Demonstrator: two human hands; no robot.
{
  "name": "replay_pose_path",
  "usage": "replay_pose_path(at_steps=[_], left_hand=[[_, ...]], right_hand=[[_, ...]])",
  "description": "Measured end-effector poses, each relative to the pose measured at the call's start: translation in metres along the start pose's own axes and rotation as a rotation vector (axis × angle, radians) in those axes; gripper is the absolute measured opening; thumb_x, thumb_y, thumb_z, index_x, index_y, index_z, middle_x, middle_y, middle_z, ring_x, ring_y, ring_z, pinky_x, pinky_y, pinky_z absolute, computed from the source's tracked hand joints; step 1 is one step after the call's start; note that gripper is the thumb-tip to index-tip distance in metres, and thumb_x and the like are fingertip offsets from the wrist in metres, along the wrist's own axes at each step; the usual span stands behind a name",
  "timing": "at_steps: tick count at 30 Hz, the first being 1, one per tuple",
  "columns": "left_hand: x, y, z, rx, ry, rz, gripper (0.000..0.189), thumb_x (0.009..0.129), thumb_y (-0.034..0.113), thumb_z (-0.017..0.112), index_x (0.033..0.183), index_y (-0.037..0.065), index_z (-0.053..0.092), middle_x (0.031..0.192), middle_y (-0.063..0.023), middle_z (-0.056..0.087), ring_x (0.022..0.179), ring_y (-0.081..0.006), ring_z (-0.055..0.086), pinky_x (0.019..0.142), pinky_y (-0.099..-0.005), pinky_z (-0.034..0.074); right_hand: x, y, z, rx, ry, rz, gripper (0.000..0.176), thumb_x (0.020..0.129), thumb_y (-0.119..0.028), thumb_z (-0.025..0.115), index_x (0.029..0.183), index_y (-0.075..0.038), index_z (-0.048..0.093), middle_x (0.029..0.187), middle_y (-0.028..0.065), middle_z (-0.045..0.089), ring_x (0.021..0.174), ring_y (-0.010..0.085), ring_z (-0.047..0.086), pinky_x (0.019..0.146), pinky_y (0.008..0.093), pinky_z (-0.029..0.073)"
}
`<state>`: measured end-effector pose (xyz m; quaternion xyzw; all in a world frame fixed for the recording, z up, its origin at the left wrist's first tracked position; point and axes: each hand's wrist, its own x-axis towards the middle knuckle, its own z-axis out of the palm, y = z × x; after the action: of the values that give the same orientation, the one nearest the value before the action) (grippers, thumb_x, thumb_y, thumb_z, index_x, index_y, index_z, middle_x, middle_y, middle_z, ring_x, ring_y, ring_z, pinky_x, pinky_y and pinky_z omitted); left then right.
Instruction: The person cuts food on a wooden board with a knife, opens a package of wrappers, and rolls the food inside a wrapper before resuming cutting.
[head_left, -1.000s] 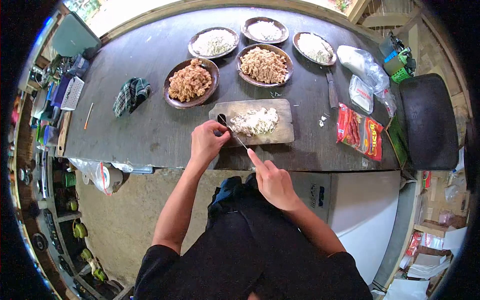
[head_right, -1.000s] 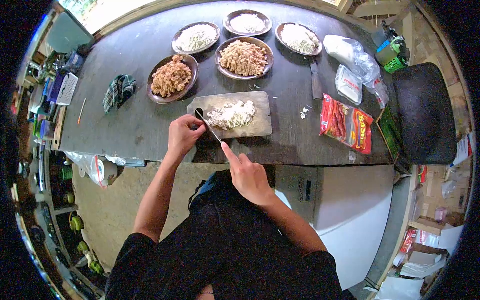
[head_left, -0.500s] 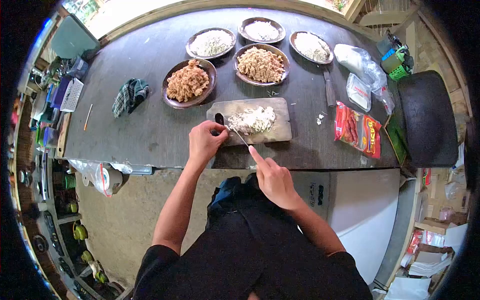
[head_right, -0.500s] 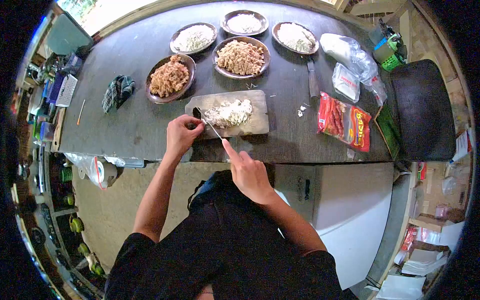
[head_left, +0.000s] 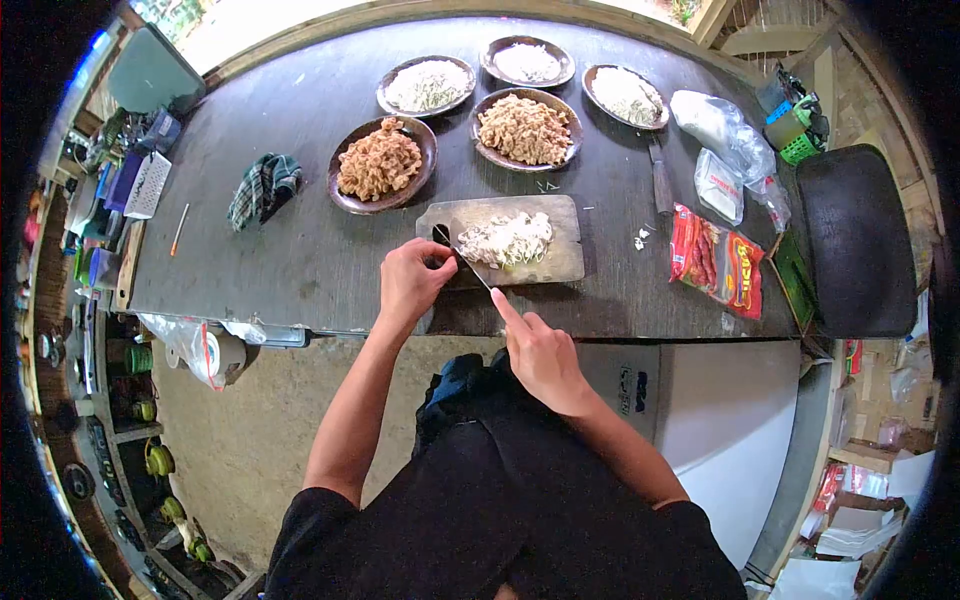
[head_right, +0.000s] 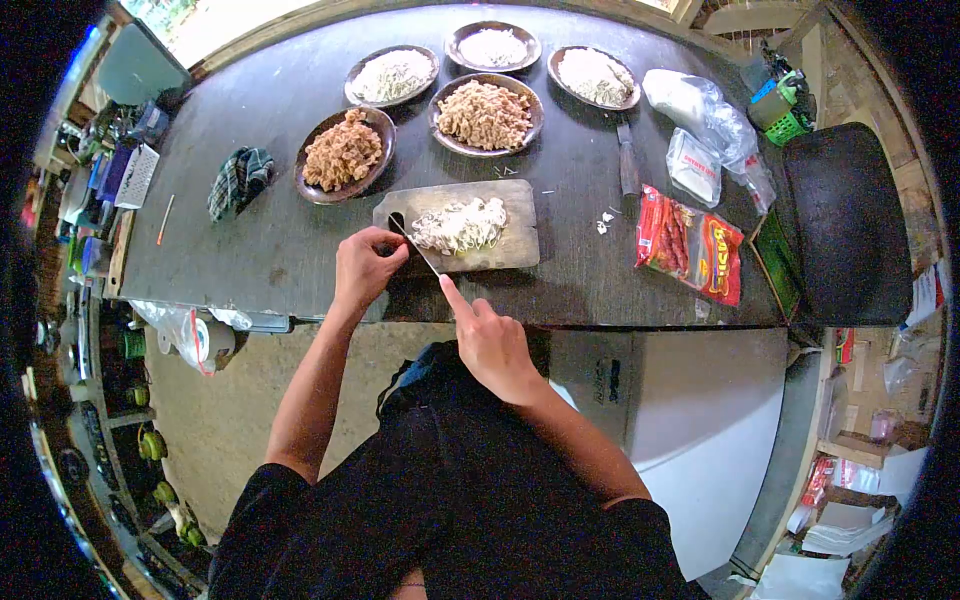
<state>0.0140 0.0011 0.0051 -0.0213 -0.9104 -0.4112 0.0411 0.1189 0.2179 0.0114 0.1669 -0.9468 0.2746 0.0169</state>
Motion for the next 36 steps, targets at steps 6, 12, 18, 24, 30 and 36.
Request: replay_pose_path(at_steps=[6,12,18,24,30,36], left_hand=[[-0.001,0.001,0.000,0.019,0.016,-0.012,0.018,0.080,0.022,0.080,0.090,0.007,0.080,0.089,-0.0112,0.076,0.083,-0.0289,0.074,0.076,-0.0372,0.056],[-0.002,0.002,0.000,0.006,0.011,-0.043,0.018,0.080,0.023,0.080,0.089,0.007,0.081,0.088,-0.0116,0.076,0.081,-0.0290,0.074,0.076,-0.0373,0.056],[0.002,0.000,-0.001,0.008,-0.004,-0.028,0.017,0.080,0.022,0.079,0.088,0.006,0.080,0.087,-0.0115,0.076,0.079,-0.0290,0.073,0.075,-0.0371,0.056],[0.001,0.001,0.000,0.018,0.007,0.028,0.017,0.081,0.019,0.080,0.091,0.005,0.080,0.089,-0.0120,0.077,0.080,-0.0250,0.074,0.076,-0.0342,0.056],[0.003,0.011,0.006,0.137,0.055,0.191,0.013,0.080,0.019,0.080,0.087,0.008,0.080,0.090,-0.0080,0.075,0.092,-0.0290,0.070,0.085,-0.0390,0.053],[0.015,0.018,0.016,0.286,0.025,0.331,0.010,0.080,0.021,0.079,0.082,0.011,0.079,0.090,-0.0068,0.076,0.086,-0.0279,0.067,0.082,-0.0398,0.051]], right_hand=[[-0.010,0.001,-0.012,0.119,-0.004,0.036,0.063,0.099,-0.009,0.059,0.159,-0.019,0.042,0.080,0.0171,0.061,0.065,0.0395,0.065,0.060,0.0502,0.054],[-0.008,-0.002,-0.007,0.078,-0.036,0.032,0.064,0.099,-0.009,0.059,0.159,-0.018,0.041,0.079,0.0174,0.061,0.065,0.0386,0.065,0.060,0.0497,0.054],[-0.002,0.000,0.001,0.127,-0.012,-0.009,0.066,0.097,-0.009,0.060,0.159,-0.015,0.038,0.077,0.0172,0.061,0.062,0.0391,0.066,0.058,0.0515,0.056],[0.003,0.000,0.000,0.119,-0.033,0.079,0.063,0.098,-0.010,0.059,0.158,-0.020,0.042,0.083,0.0180,0.064,0.072,0.0406,0.066,0.065,0.0516,0.055],[-0.001,0.014,-0.005,0.087,0.067,0.047,0.063,0.099,-0.011,0.059,0.159,-0.017,0.041,0.079,0.0178,0.061,0.066,0.0391,0.066,0.060,0.0518,0.056],[0.000,0.022,-0.011,0.060,0.151,0.088,0.062,0.099,-0.012,0.059,0.158,-0.020,0.042,0.077,0.0167,0.059,0.066,0.0398,0.065,0.062,0.0526,0.055]])
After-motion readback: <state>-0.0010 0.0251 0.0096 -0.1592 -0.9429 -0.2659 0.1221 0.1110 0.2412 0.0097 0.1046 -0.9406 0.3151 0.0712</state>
